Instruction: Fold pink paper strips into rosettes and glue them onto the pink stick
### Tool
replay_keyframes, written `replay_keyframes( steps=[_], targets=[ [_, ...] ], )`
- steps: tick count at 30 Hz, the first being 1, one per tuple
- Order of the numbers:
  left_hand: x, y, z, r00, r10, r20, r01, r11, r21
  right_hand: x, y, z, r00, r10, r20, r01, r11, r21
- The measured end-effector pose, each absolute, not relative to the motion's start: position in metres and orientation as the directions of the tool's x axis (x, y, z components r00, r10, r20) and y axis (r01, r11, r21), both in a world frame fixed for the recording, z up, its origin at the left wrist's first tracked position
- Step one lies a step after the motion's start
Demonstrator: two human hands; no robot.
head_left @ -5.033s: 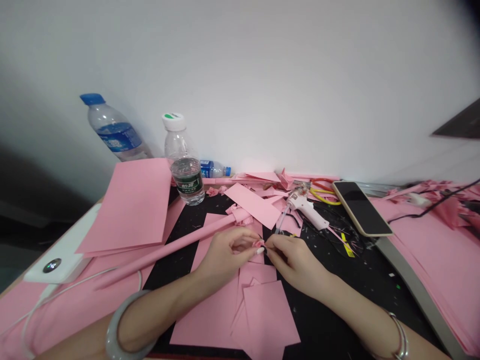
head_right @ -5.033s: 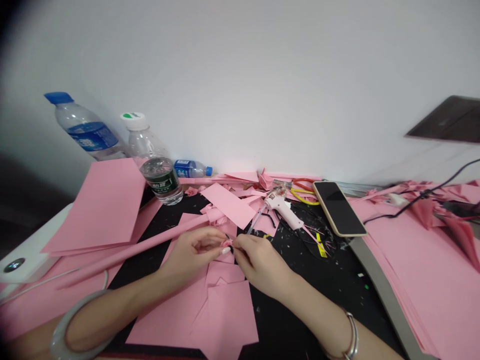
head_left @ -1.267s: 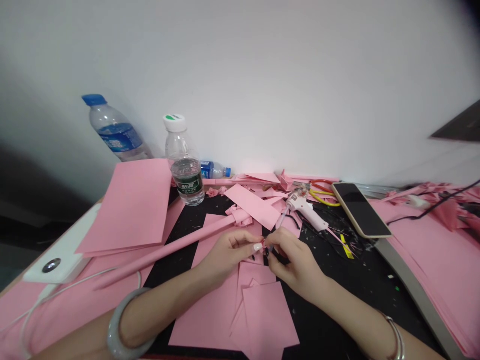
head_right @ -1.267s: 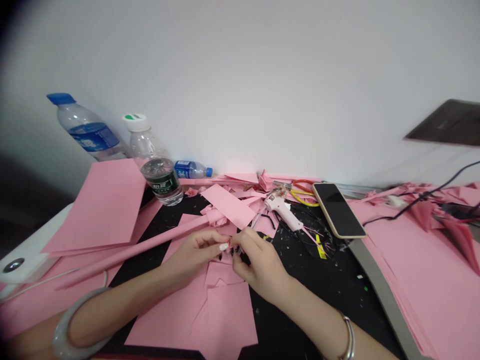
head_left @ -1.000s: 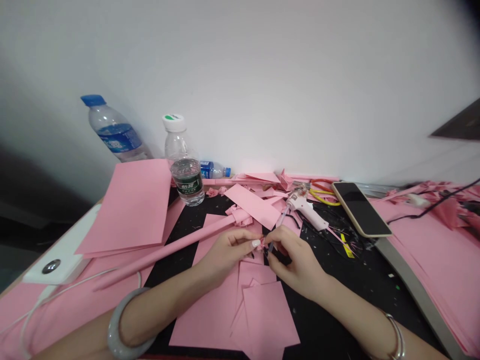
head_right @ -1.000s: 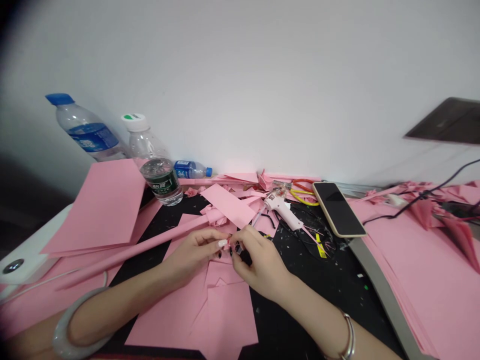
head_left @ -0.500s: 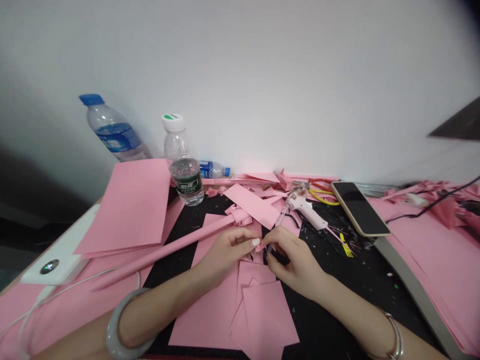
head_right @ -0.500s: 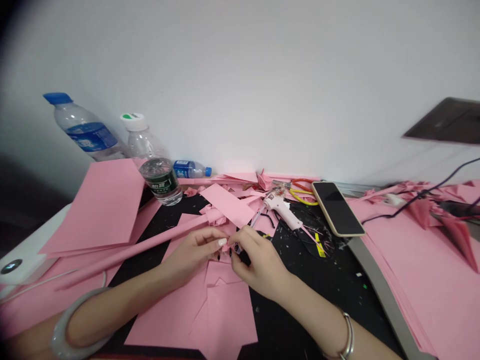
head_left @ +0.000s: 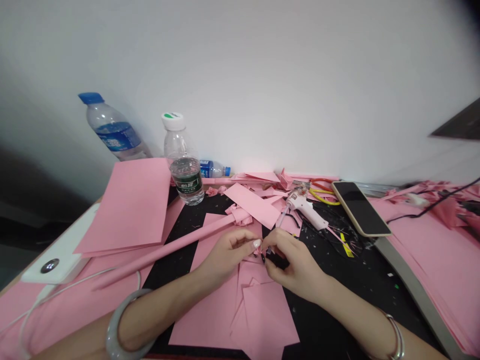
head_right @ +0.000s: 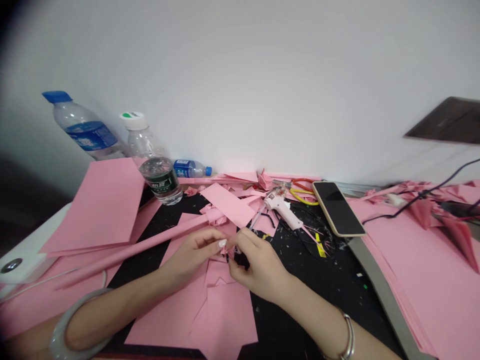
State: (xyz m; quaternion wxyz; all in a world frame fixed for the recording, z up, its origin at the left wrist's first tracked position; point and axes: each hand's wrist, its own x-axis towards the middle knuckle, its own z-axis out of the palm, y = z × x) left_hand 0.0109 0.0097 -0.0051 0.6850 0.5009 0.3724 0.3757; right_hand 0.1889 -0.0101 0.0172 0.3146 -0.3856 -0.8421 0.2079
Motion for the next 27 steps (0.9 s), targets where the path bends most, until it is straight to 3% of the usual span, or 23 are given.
replay_keyframes(
  steps=[13,27],
  targets=[
    [0.0098,0.0088,-0.0018,0.414,0.905,-0.095,-0.061,0.132,0.989,0.1888,-0.0094,0.0161,-0.514,0.784,0.348,0.516,0.607,-0.605],
    [0.0112,0.0063,-0.0055,0.473,0.866,-0.163,-0.252,0.311,0.917,0.1865,-0.0114,0.0167,-0.482,0.821,0.305,0.534,0.551,-0.641]
  ],
)
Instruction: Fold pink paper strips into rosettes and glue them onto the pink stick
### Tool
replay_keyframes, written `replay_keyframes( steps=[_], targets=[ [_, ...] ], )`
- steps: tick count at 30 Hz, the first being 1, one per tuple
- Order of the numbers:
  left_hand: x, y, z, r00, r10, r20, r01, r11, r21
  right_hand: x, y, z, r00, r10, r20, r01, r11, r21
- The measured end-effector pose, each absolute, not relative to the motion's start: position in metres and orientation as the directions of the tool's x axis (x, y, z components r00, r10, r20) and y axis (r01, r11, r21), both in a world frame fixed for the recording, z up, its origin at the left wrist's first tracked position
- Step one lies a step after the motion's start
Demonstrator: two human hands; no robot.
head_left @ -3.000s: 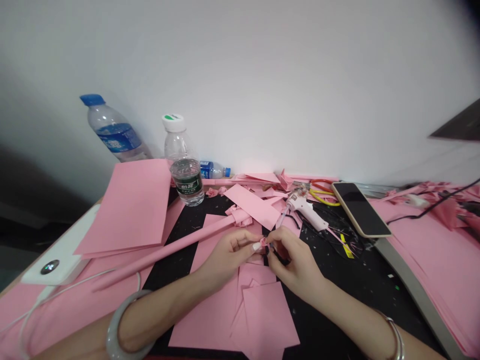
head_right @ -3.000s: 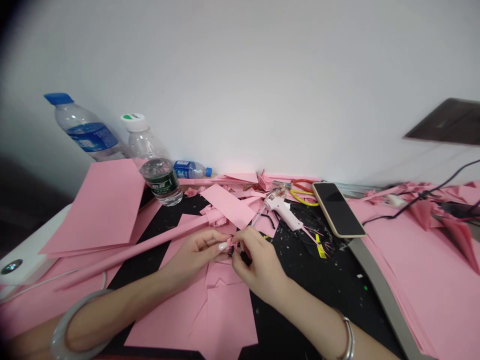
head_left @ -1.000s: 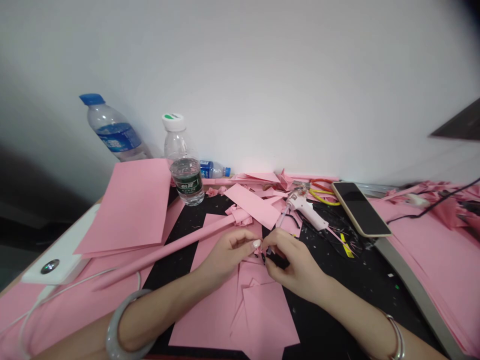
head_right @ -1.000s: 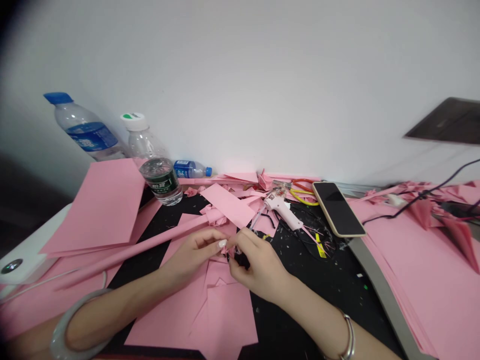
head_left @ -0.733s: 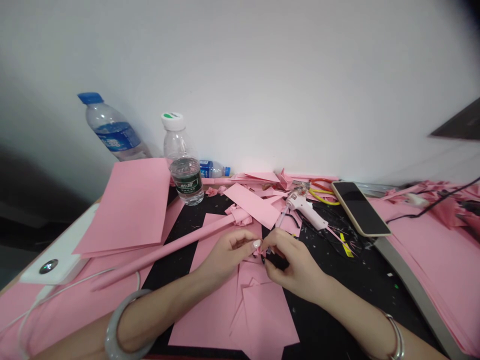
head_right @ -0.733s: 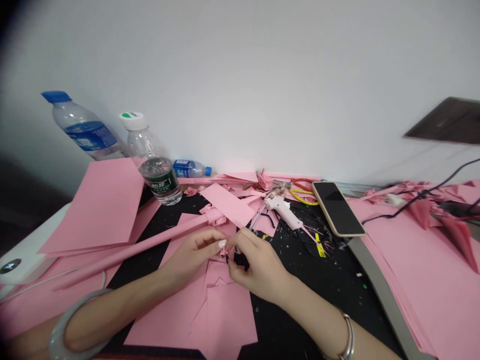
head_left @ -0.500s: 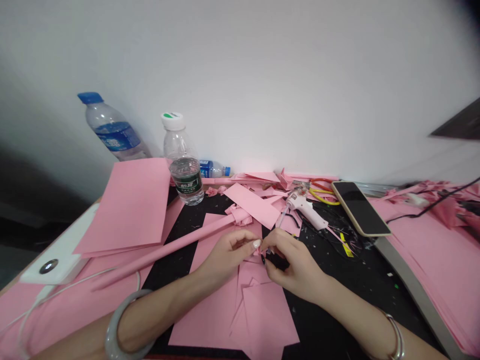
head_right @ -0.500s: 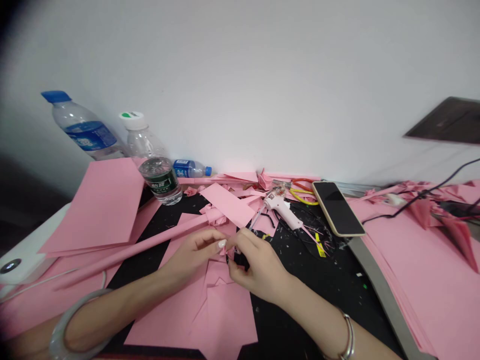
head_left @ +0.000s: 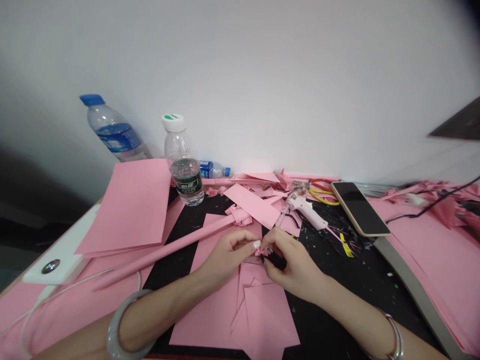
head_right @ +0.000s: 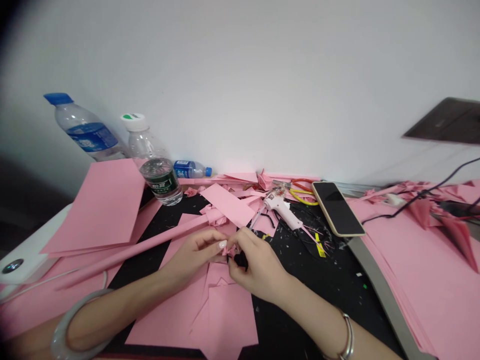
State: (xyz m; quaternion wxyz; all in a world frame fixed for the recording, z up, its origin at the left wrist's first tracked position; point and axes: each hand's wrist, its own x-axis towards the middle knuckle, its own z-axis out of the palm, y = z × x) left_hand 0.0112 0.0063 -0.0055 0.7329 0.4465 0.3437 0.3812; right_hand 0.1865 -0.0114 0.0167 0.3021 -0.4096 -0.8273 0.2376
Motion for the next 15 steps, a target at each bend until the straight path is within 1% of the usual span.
replay_keyframes(
  steps=[11,15],
  targets=[
    [0.0122,0.0076,-0.0045,0.461,0.87,-0.175,-0.267,0.324,0.908,0.1887,-0.0096,0.0153,-0.504,0.802,0.321,0.493,0.573,-0.655],
    [0.0122,0.0087,-0.0039,0.469,0.866,-0.174,-0.237,0.313,0.92,0.1877,-0.0095,0.0157,-0.521,0.789,0.327,0.477,0.586,-0.655]
  ],
)
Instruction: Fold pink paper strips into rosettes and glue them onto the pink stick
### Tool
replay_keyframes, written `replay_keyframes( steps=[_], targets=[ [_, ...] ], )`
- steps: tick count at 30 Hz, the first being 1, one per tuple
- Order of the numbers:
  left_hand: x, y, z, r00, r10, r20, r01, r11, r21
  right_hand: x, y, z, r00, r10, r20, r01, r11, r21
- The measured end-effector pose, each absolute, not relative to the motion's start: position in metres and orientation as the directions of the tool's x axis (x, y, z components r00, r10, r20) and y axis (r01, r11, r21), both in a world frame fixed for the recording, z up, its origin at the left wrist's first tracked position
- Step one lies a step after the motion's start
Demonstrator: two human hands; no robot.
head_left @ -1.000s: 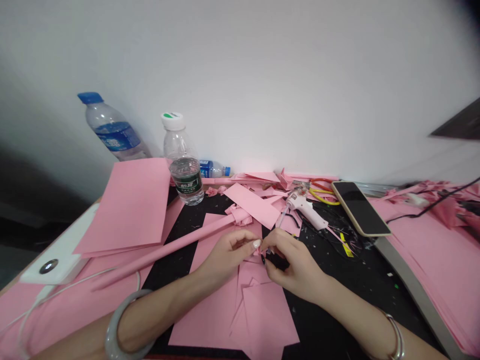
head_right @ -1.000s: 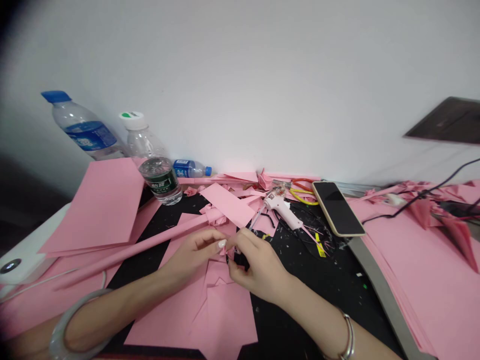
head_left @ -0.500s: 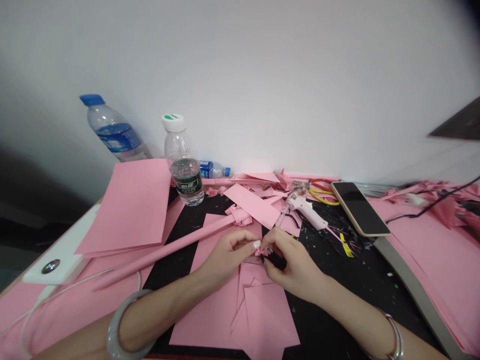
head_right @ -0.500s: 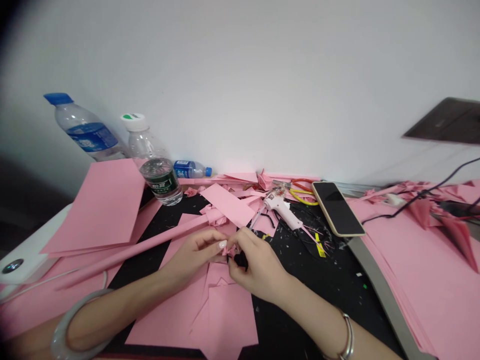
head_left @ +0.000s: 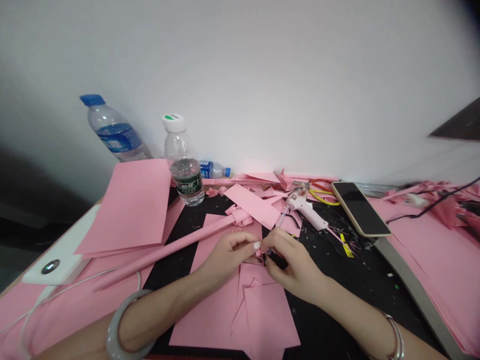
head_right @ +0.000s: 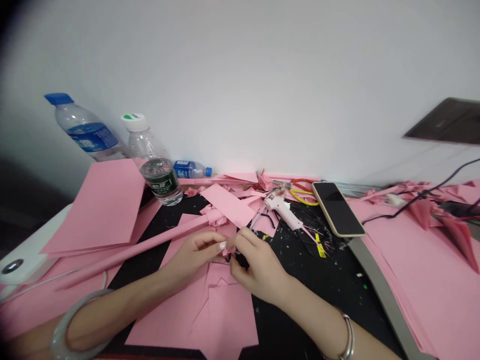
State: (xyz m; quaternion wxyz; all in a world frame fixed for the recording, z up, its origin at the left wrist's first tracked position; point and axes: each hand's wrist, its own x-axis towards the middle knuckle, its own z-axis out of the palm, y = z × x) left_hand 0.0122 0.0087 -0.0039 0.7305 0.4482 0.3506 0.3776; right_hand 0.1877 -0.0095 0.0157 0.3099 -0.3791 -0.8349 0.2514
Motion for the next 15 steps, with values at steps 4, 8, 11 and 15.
replay_keyframes(
  steps=[4,8,11,15],
  targets=[
    [0.0108,0.0097,-0.0056,0.481,0.863,-0.156,-0.168,0.266,0.949,0.1878,-0.0098,0.0167,-0.534,0.781,0.324,0.458,0.59,-0.665],
    [0.0103,0.0096,-0.0073,0.512,0.848,-0.136,-0.164,0.252,0.954,0.1884,-0.011,0.0176,-0.538,0.782,0.315,0.455,0.584,-0.672],
    [0.0111,0.009,-0.0065,0.524,0.843,-0.126,-0.183,0.256,0.949,0.1887,-0.0111,0.0181,-0.534,0.784,0.316,0.45,0.58,-0.678],
    [0.0122,0.009,-0.0053,0.524,0.845,-0.107,-0.171,0.227,0.959,0.1892,-0.0098,0.0179,-0.53,0.789,0.312,0.438,0.57,-0.695]
  ],
)
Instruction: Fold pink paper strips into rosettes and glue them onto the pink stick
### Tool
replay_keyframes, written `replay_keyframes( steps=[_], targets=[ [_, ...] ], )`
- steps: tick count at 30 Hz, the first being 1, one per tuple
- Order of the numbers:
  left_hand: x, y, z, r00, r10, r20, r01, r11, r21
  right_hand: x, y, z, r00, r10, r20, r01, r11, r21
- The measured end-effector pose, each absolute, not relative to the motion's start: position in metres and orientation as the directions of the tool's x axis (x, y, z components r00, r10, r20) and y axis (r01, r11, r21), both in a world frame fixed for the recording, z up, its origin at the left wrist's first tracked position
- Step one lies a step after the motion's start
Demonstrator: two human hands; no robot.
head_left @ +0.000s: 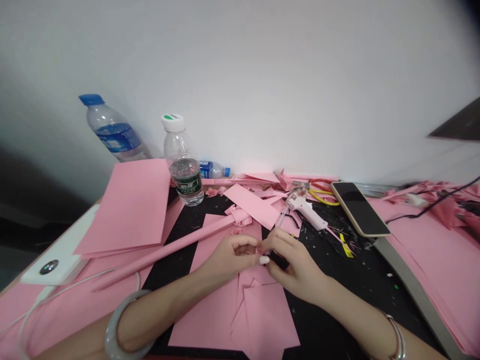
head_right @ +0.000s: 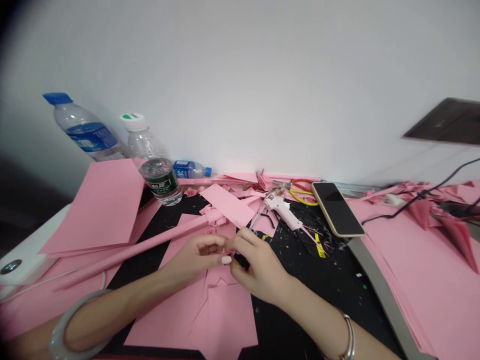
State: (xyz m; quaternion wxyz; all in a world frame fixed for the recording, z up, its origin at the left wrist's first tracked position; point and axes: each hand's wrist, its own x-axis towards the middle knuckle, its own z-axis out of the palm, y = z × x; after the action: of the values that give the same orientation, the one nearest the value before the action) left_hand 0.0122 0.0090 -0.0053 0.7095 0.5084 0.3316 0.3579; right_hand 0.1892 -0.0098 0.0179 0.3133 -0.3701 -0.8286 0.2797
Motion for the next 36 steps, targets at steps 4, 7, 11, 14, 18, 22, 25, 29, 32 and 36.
replay_keyframes(
  steps=[4,7,11,14,18,22,25,29,32,36],
  targets=[
    [0.0125,0.01,-0.0066,0.492,0.864,-0.103,-0.192,0.223,0.956,0.1896,-0.0095,0.0187,-0.533,0.794,0.294,0.456,0.562,-0.69],
    [0.0126,0.0102,-0.0078,0.473,0.874,-0.11,-0.22,0.239,0.946,0.1898,-0.0097,0.0208,-0.548,0.785,0.288,0.442,0.564,-0.697],
    [0.0125,0.0094,-0.0085,0.472,0.874,-0.114,-0.253,0.259,0.932,0.1906,-0.0093,0.022,-0.56,0.774,0.294,0.413,0.569,-0.711],
    [0.0125,0.0094,-0.0081,0.451,0.882,-0.136,-0.281,0.285,0.916,0.1926,-0.0091,0.0198,-0.507,0.807,0.303,0.45,0.547,-0.706],
    [0.0127,0.0099,-0.006,0.399,0.902,-0.164,-0.308,0.301,0.903,0.1949,-0.0085,0.0161,-0.422,0.863,0.278,0.53,0.483,-0.696],
    [0.0133,0.0086,-0.0045,0.395,0.902,-0.176,-0.304,0.309,0.901,0.1943,-0.0074,0.0153,-0.448,0.857,0.256,0.566,0.493,-0.661],
    [0.0138,0.007,-0.0039,0.412,0.891,-0.191,-0.296,0.329,0.897,0.1934,-0.0066,0.0159,-0.48,0.841,0.249,0.57,0.515,-0.641],
    [0.0137,0.0067,-0.0045,0.42,0.89,-0.176,-0.308,0.323,0.895,0.1942,-0.0061,0.0155,-0.506,0.825,0.251,0.592,0.544,-0.594],
    [0.0131,0.0073,-0.0054,0.428,0.889,-0.164,-0.31,0.315,0.897,0.1954,-0.0062,0.0147,-0.527,0.814,0.245,0.606,0.562,-0.563],
    [0.0127,0.0074,-0.006,0.435,0.885,-0.166,-0.319,0.324,0.891,0.1957,-0.0058,0.0141,-0.545,0.807,0.226,0.603,0.565,-0.564]
  ],
)
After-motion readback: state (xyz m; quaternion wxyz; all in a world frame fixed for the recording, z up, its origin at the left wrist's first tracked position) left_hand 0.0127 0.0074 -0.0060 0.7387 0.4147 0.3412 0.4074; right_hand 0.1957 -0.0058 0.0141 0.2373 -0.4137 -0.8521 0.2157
